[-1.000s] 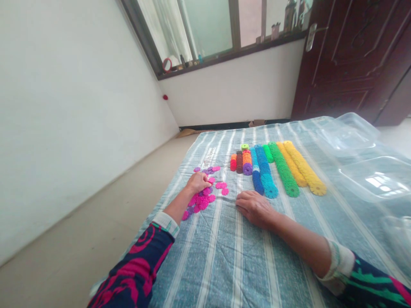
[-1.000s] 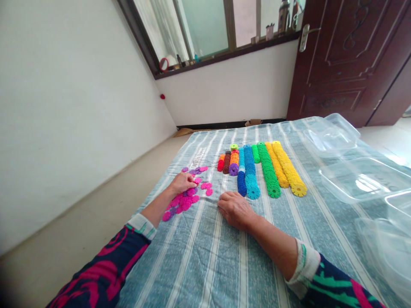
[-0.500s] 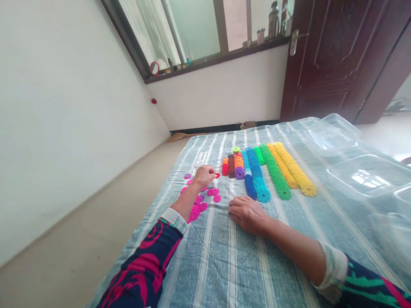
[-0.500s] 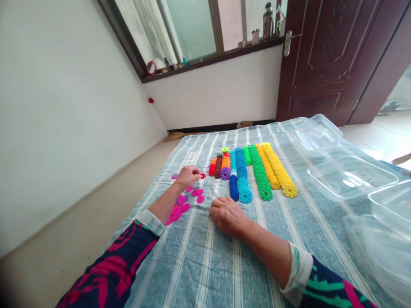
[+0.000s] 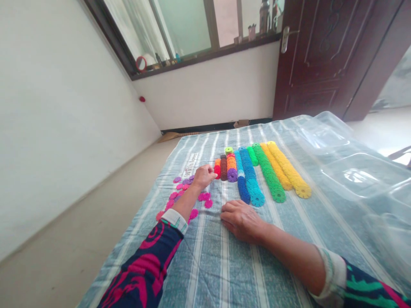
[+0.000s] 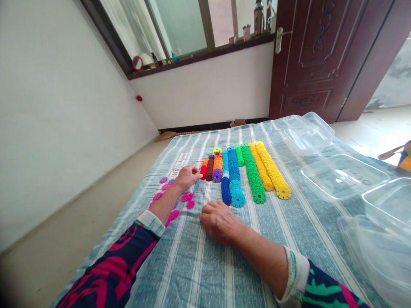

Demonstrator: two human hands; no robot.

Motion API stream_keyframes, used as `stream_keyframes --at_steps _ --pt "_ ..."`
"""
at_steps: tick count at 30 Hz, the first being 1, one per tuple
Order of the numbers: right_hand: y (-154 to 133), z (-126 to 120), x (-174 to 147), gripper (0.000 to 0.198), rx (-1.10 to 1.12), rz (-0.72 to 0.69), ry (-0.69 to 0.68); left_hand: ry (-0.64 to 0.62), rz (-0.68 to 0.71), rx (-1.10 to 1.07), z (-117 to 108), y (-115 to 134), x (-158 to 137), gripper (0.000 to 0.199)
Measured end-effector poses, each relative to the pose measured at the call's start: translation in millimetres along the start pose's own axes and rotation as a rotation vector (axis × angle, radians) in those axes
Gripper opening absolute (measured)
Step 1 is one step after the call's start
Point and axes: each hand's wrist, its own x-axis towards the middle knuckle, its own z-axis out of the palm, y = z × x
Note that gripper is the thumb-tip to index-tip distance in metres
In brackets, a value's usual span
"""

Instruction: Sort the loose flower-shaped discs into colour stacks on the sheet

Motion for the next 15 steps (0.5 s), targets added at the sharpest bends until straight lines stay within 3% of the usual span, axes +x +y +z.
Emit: stream_keyframes --at_steps 5,15 --pt "1 2 -1 0.018 0.004 -0.001 0.015 -0.015 -0.023 -0.006 6 2 -4 0.013" --pt "2 6 -3 0.017 0.01 0.001 0.023 0.046 -0.002 0.065 8 5 -13 0.006"
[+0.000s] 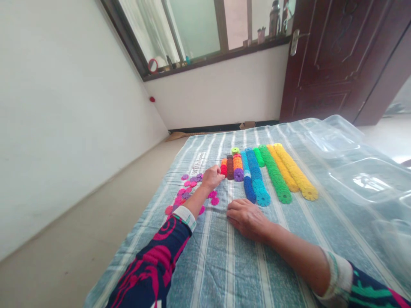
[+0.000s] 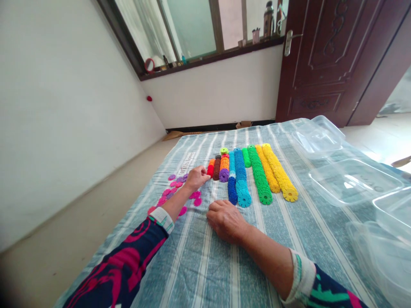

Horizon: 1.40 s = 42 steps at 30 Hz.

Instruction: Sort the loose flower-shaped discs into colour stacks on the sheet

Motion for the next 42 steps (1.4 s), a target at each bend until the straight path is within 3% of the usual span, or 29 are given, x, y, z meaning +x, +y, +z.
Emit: stream_keyframes --at_steps 6,11,15,23,29,33,38,42 --pt "0 1 -2 0.016 0.012 0.006 0.007 -0.002 0.032 0.031 -37 -32 -8 0.008" --pt "-1 0 -2 0.019 0.009 0.009 0.008 -0.11 -0.112 0.141 -71 -79 -16 0.009" --pt "0 0 -3 0.016 0.015 0.011 0.004 -0.167 -0.127 0.169 -79 -98 -21 0.009" --pt "1 1 -4 0.018 0.026 -0.005 0.017 -0.3 -0.162 0.06 -78 -98 -27 0.018" --pt "1 1 -4 0.018 0.014 -0.009 0.022 -0.259 -0.249 -0.016 -72 -99 -28 0.023" --pt "0 0 -3 0.019 0.006 -0.008 0.013 -0.196 -0.231 0.017 -72 -99 -27 0.013" --pt "-1 -2 -3 0.02 0.006 0.008 0.0 -0.144 -0.211 -0.02 -73 -95 -32 0.022" --pt "0 -1 -2 0.018 0.006 0.008 0.0 -0.161 -0.314 -0.092 -77 -86 -36 0.025"
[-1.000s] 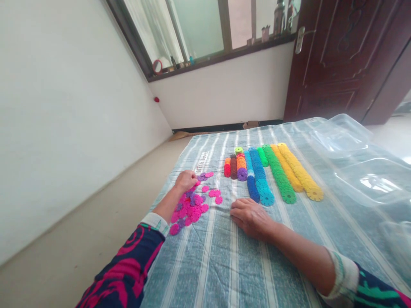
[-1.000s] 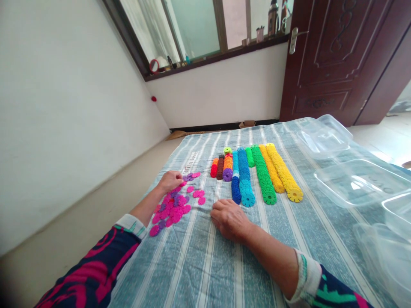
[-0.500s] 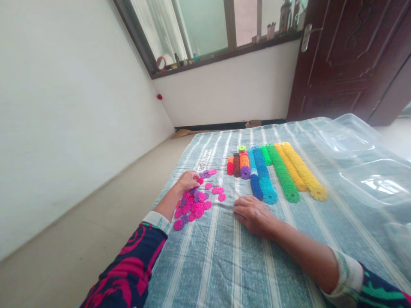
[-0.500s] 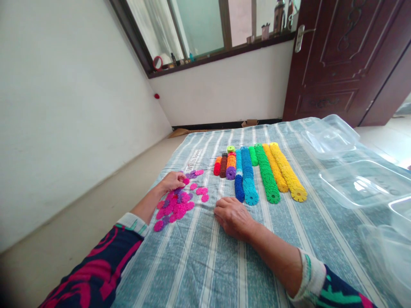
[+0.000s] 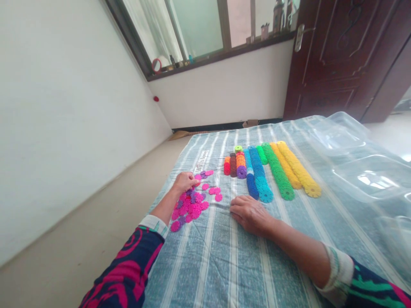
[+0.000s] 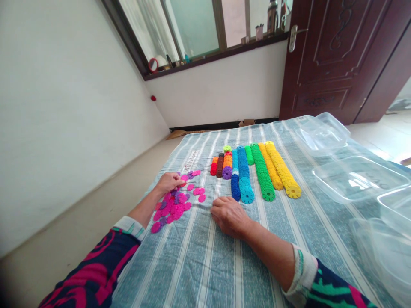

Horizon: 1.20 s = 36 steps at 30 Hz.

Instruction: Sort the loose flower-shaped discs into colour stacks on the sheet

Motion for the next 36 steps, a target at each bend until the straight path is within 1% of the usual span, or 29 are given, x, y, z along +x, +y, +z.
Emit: stream_keyframes --at_steps 4,6,8,11,13,15,18,21,23,26,30,36 --pt "1 1 0 0.018 -0.01 -0.004 0.004 -0.101 -0.099 -0.023 -9 7 -2 0.018" --pt "1 1 1 0.017 -0.012 -0.004 0.003 -0.151 -0.151 0.004 -15 8 -2 0.014" --pt "1 1 1 0.017 -0.01 -0.005 0.001 -0.168 -0.18 0.062 -21 8 0 0.014" --pt "1 0 2 0.017 0.001 -0.008 0.001 -0.128 -0.146 0.184 -27 10 2 0.012" --pt "1 0 2 0.017 0.009 -0.012 -0.002 -0.075 -0.065 0.258 -26 17 4 0.008" --pt "0 -1 2 0.018 0.011 -0.013 -0.007 -0.055 0.063 0.277 -19 29 6 0.004" --pt "-1 -1 3 0.018 0.0 -0.003 -0.012 -0.099 0.289 0.198 3 53 10 0.011" --pt "-1 -1 4 0.017 -0.013 0.003 -0.015 -0.088 0.422 0.172 29 76 19 0.013" --pt "-2 -2 4 0.017 -0.021 0.004 -0.02 -0.079 0.456 0.172 43 86 26 0.013" --pt "-3 -4 5 0.018 -0.03 0.001 -0.023 -0.08 0.469 0.167 55 93 36 0.015" --pt "-3 -4 5 0.017 -0.032 -0.009 -0.01 -0.077 0.459 0.148 60 92 41 0.017" --pt "0 -1 5 0.018 -0.03 -0.025 0.003 -0.01 0.455 0.195 63 92 36 0.015"
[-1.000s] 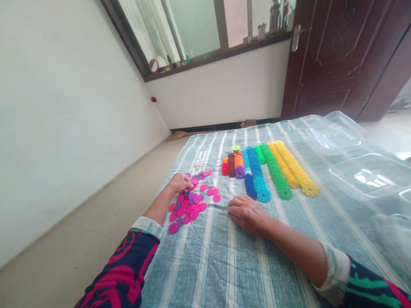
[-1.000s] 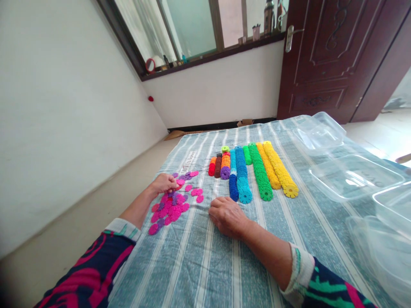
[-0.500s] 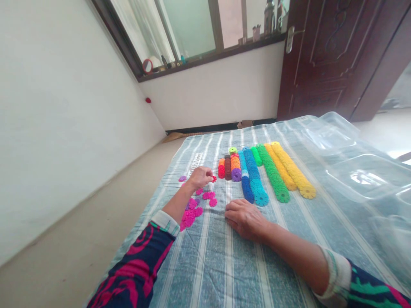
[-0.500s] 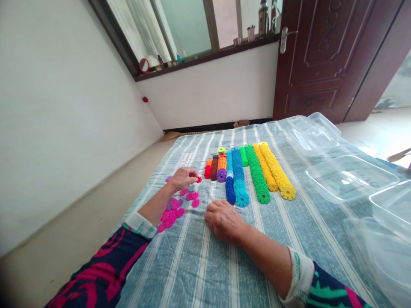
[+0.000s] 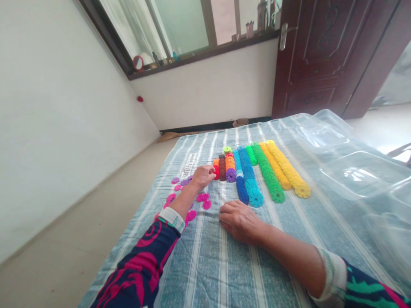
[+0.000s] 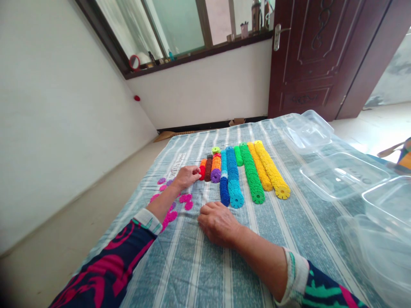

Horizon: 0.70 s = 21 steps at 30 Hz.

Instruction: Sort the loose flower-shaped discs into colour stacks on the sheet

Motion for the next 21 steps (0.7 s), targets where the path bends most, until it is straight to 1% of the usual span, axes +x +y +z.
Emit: stream_keyframes --at_steps 5,9,14,18,21 --pt "-1 -1 0 0.018 -0.005 0.005 -0.004 0.036 -0.062 0.072 0 6 -3 0.012" --pt "-2 -2 0 0.018 -0.014 0.004 -0.004 0.039 -0.105 0.073 6 8 -2 0.013" --pt "-1 -2 0 0.017 -0.004 0.005 0.001 0.047 -0.139 0.048 10 10 0 0.009" --pt "-1 -2 0 0.018 -0.001 0.007 0.0 0.065 -0.107 0.03 4 9 -5 0.008" --pt "-1 -1 0 0.018 0.001 0.008 0.002 0.06 -0.095 0.024 -6 1 -14 0.01"
